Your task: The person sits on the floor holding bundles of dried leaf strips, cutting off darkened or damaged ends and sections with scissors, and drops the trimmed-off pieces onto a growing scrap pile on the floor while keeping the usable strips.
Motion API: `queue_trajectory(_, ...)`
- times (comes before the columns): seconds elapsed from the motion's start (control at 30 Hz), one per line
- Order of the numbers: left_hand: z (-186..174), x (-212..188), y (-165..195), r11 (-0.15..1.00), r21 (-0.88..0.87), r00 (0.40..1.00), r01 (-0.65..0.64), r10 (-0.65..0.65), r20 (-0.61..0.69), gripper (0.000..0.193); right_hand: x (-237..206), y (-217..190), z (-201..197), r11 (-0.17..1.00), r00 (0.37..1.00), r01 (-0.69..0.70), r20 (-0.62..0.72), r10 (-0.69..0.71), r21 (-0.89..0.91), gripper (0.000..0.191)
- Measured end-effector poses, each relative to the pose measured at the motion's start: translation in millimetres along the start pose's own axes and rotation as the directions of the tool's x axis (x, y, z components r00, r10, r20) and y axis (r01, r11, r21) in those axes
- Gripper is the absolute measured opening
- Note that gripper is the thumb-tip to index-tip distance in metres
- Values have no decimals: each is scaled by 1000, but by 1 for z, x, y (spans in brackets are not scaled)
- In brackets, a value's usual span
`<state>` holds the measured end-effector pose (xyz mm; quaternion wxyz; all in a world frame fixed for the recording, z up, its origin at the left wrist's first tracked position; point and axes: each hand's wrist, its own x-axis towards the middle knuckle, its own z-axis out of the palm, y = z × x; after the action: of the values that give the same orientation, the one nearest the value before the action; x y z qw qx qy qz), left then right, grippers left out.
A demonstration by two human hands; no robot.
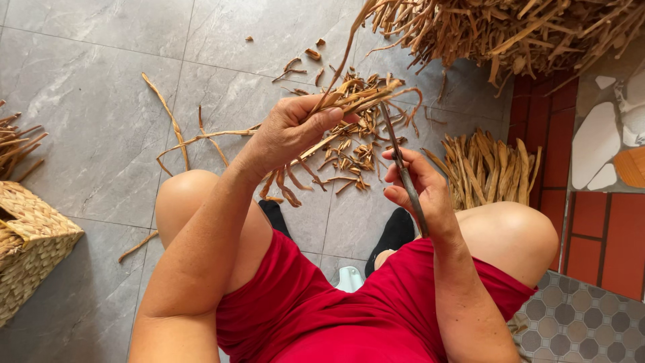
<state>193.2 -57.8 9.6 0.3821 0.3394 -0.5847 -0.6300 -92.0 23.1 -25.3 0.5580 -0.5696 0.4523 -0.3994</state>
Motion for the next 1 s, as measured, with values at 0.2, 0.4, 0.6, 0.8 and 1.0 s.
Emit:
queue_trajectory(0.2, 0, 3, -2, 996, -87, 999, -28, 26, -29, 27, -2, -8, -1, 962, 999, -9, -41, -3, -271, 58)
queue_trajectory(0.4, 0, 5, -1, 996, -42, 992, -72, 67, -109, 14, -7, -16, -3, 966, 999, 4, -43, -16, -257, 58)
queue_trajectory(0.6, 5, 5, 0, 991, 127, 988, -43, 62, -145, 13, -3, -18, 4, 952, 997, 24, -58, -43, -304, 59)
queue_trajectory(0.8, 7, 6, -3, 990, 138, 981, -39, 64, -181, 14, -2, -19, 7, 957, 997, 17, -70, -38, -289, 58)
queue_trajectory(1.0, 9, 9, -9, 994, 90, 979, -67, 83, -185, 17, 0, -14, 10, 942, 989, -4, -138, -45, -335, 60)
